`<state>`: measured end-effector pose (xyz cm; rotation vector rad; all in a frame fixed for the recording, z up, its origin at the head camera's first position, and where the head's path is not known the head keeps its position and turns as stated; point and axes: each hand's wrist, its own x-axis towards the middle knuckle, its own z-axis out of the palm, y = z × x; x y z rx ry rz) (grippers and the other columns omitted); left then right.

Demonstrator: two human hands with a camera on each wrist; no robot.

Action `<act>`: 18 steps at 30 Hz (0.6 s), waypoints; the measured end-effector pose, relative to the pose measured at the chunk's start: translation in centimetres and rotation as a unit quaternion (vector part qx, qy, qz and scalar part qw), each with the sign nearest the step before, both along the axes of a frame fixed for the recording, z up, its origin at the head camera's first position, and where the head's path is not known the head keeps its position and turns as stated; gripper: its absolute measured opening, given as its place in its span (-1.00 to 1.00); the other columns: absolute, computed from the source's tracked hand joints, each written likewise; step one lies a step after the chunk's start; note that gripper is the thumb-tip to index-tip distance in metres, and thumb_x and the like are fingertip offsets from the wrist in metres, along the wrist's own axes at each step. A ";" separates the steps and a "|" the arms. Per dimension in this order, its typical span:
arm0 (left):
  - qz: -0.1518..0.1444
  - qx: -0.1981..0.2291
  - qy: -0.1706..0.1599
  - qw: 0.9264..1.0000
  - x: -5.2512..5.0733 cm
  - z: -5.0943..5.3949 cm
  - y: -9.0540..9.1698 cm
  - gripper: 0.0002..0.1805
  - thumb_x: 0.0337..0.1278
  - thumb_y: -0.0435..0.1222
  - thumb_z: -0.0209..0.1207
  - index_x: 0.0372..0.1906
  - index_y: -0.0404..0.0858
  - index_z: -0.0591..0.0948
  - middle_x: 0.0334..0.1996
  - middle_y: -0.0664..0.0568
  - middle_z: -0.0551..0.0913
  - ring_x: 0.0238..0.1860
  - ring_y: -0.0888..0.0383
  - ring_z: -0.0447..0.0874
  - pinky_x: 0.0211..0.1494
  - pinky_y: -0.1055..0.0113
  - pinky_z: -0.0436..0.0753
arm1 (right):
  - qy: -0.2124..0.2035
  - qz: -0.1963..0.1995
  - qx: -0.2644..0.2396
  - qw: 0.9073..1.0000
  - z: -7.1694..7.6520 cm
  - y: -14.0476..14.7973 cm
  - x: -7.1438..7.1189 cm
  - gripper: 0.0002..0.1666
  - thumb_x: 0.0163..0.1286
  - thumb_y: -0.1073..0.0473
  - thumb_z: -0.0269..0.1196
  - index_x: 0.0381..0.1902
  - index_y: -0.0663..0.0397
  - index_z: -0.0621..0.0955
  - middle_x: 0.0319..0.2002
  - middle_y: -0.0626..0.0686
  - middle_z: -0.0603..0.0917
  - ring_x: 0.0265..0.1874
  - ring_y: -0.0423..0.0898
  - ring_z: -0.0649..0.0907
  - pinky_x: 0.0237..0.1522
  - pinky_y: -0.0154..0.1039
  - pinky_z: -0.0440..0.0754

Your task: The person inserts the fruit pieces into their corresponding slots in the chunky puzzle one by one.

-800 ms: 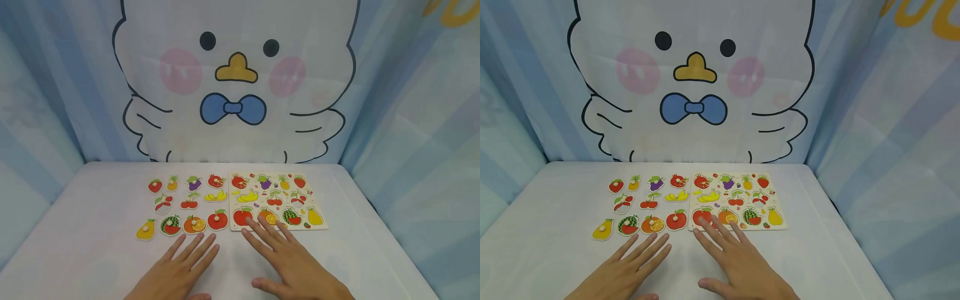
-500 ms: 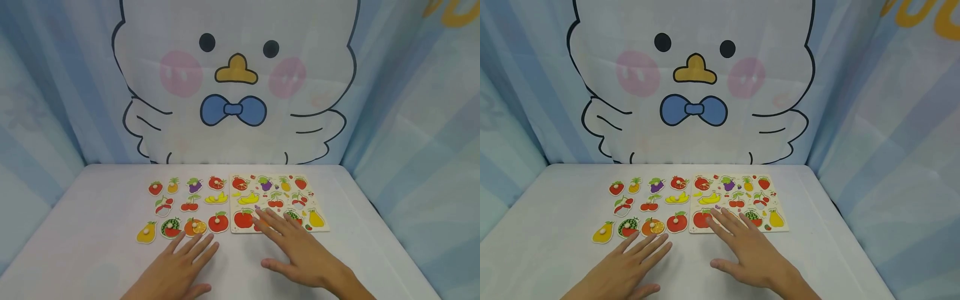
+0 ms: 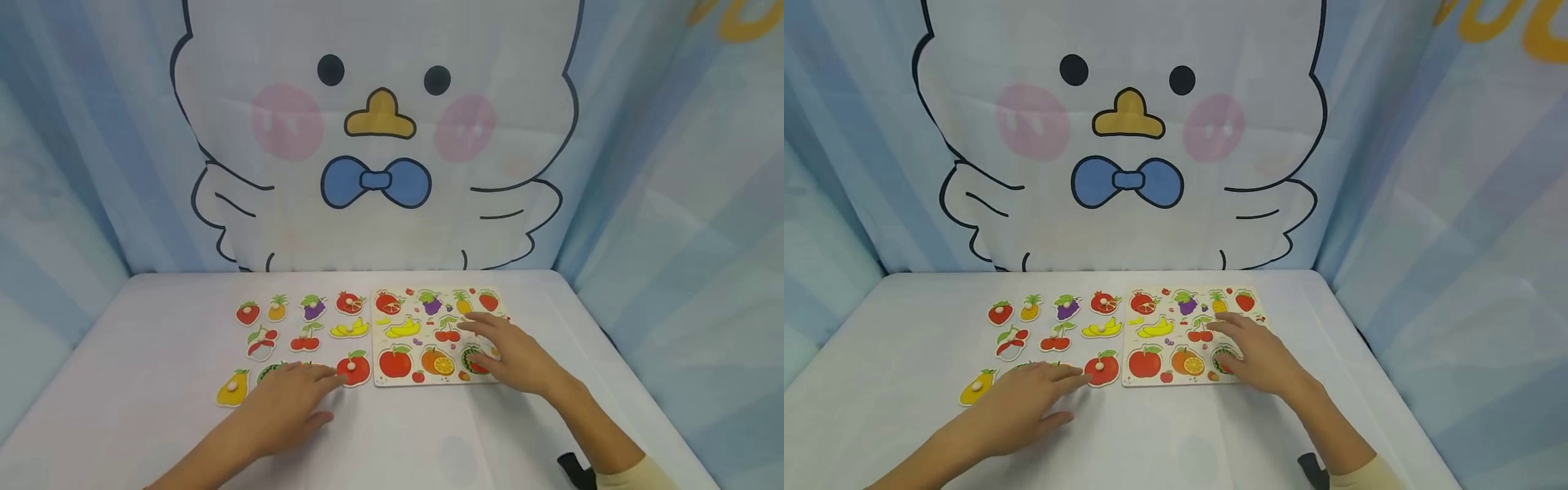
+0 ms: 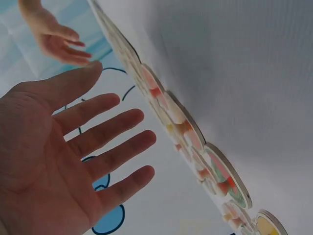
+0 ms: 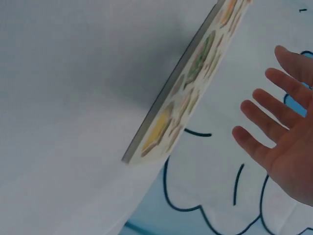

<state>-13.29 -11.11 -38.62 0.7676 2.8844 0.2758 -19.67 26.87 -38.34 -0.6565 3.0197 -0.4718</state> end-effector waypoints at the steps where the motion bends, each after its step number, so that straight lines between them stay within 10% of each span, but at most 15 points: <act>1: 0.007 0.007 0.000 1.000 -0.6 0.0 0.1 -0.47 0.15 -0.06 0.48 0.24 0.01 0.69 0.12 0.08 0.75 0.15 0.03 0.70 0.31 -0.10 0.62 | -0.002 -0.007 -0.004 1.000 -0.3 0.6 -0.6 -0.36 0.39 0.13 0.42 0.41 -0.07 0.56 0.49 0.19 0.45 0.45 0.29 0.45 0.34 0.35 0.48; 9: 0.044 0.071 -0.017 0.996 -5.2 0.1 1.4 -0.65 0.19 -0.22 0.46 0.09 -0.05 0.77 -0.04 0.09 0.80 0.07 0.05 0.72 0.09 0.01 0.70 | -0.022 -0.048 -0.016 0.998 -1.9 5.4 -4.8 -0.44 0.40 0.35 0.31 0.35 0.11 0.57 0.43 0.31 0.46 0.36 0.36 0.49 0.34 0.35 0.48; 18: 0.074 0.050 0.006 0.996 -11.8 0.0 2.2 -0.68 0.25 -0.22 0.42 0.09 -0.11 0.77 -0.10 0.04 0.78 -0.07 0.08 0.69 0.07 0.08 0.70 | -0.083 -0.045 -0.036 0.995 -2.6 8.3 -6.4 -0.41 0.35 0.28 0.39 0.34 0.14 0.57 0.33 0.30 0.58 0.31 0.31 0.52 0.36 0.35 0.45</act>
